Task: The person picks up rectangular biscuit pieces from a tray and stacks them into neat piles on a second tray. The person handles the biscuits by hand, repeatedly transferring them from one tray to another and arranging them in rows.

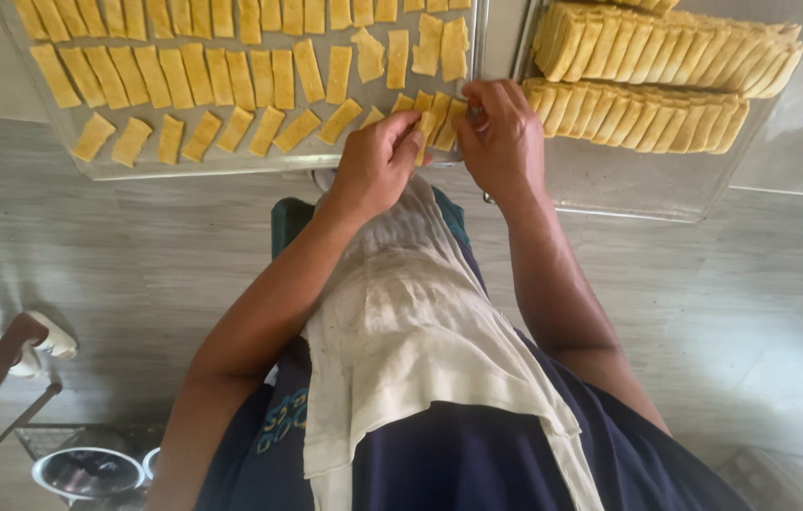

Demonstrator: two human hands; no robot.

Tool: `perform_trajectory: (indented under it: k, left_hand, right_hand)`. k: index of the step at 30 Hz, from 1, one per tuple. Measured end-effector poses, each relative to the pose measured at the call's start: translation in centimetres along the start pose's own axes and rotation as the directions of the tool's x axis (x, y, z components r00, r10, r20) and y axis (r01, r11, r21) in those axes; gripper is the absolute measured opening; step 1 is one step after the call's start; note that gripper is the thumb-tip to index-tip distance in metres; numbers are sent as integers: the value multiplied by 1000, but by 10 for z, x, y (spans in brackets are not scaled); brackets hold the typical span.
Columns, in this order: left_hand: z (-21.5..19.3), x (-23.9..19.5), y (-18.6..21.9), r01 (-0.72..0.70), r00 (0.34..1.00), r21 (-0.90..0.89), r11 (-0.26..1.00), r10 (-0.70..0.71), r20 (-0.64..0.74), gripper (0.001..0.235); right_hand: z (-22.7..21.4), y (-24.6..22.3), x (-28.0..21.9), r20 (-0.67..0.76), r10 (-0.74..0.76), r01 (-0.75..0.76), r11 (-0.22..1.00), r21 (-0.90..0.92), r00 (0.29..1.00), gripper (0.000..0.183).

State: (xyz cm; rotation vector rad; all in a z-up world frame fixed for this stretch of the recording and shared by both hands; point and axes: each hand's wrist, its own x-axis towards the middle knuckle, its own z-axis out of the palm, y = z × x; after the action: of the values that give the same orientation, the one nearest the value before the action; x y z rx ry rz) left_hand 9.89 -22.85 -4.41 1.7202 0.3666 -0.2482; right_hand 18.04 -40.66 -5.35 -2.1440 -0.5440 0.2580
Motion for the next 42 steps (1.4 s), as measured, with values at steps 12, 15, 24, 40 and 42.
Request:
perform_trajectory:
  k: [12,15,24,40,42]
  left_hand:
    - [-238,-79,-79,-137,884,-125,983,65,-463,37]
    - [-324,-106,-121,-164,766,-22,986,114,-632,35]
    - [-386,-95,-178,-113,902,-195,974,18,-432,34]
    - [-492,-122,-174,186,959,-632,753,-279,-51,33]
    - [-506,-139,-176,174,957,-625,761,-281,-76,33]
  right_hand:
    - [16,-13,-3,-77,198,-210,953,-217,977,32]
    - [24,-13,7,-89,263,-276,873,-403,961,29]
    - [86,-44,16,-330,387,-503,746,-436,861,33]
    - [156,-80,50,-454,625,-607,767,206,635,26]
    - [169,-94,65,-415,582,-528,812,248,700,26]
